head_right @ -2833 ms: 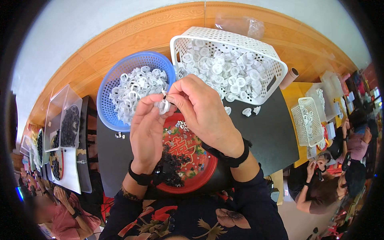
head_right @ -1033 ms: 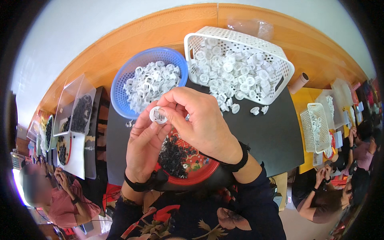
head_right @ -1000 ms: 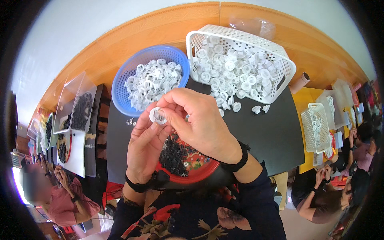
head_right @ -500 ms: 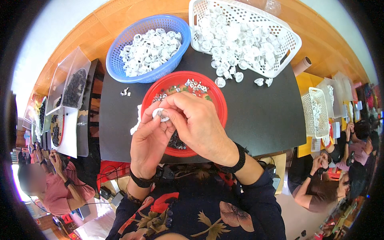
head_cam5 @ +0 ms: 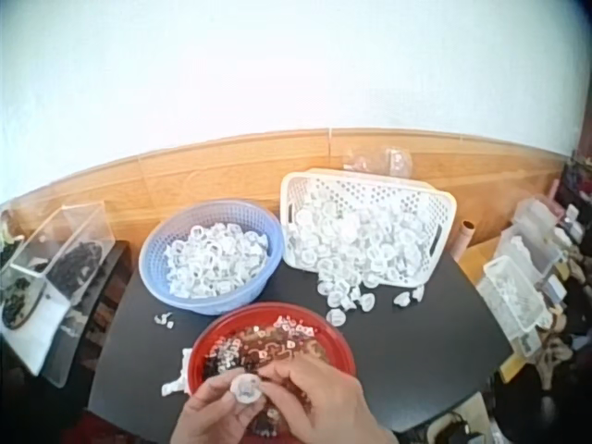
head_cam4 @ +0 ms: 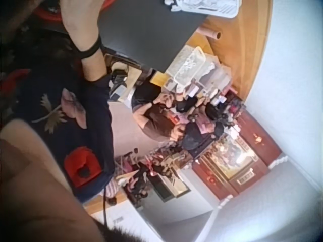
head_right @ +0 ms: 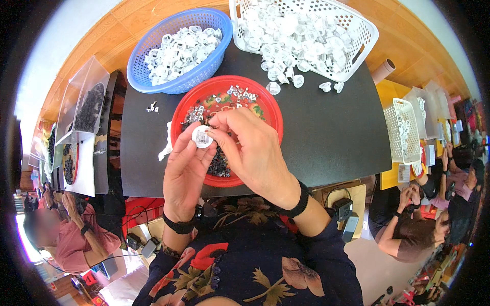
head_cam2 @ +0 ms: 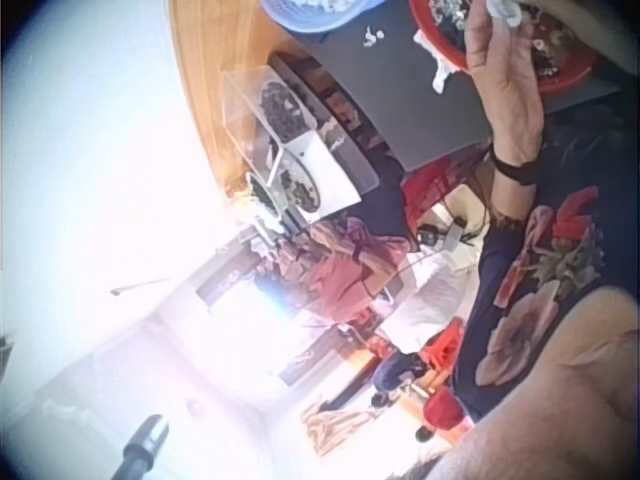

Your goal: The person assembles components by hand, picking up a white plastic base and inserting a small black plastic piece and a metal pin into it. The person then places the assembled unit into a white basket and repeats the process.

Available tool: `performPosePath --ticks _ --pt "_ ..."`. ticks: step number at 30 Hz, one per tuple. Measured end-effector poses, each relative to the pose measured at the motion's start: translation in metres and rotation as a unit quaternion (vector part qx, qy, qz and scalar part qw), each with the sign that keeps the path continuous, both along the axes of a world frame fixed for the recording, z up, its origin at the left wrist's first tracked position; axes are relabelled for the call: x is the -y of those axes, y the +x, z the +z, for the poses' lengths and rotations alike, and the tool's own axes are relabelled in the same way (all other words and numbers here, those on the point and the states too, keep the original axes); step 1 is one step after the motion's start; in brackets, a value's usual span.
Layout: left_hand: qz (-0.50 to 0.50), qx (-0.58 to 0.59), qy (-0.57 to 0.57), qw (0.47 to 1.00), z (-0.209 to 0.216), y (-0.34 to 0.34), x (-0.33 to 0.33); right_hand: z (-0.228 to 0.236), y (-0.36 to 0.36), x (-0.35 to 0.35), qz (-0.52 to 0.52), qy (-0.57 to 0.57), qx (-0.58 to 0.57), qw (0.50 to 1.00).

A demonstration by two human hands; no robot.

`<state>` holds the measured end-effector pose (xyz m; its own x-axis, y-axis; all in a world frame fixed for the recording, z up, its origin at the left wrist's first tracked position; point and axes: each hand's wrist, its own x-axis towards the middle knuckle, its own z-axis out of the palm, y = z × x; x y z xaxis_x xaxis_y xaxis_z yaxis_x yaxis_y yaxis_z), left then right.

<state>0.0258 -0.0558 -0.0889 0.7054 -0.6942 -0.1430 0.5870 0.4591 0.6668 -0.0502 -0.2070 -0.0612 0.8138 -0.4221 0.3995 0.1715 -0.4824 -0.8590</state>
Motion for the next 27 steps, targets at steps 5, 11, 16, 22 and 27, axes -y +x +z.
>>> performPosePath --ticks 5,11,16,22,27 --pt "0.022 0.043 0.028 0.998 -0.003 -0.002 -0.001 -0.002 -0.005 -0.008 0.015 -0.032 0.014 0.999" --pt "0.029 0.077 0.029 0.996 -0.007 -0.004 -0.005 -0.008 -0.001 -0.014 0.016 -0.080 0.024 0.996" --pt "0.044 0.114 0.047 0.991 -0.014 -0.005 -0.009 -0.013 -0.001 -0.018 0.035 -0.085 0.014 0.996" --pt "0.064 0.108 0.024 0.992 -0.021 -0.011 -0.008 -0.019 -0.005 -0.025 0.029 -0.046 -0.005 0.999" --pt "0.099 0.130 0.044 0.985 -0.023 -0.019 -0.005 -0.017 -0.009 -0.029 0.023 0.046 -0.027 0.998"
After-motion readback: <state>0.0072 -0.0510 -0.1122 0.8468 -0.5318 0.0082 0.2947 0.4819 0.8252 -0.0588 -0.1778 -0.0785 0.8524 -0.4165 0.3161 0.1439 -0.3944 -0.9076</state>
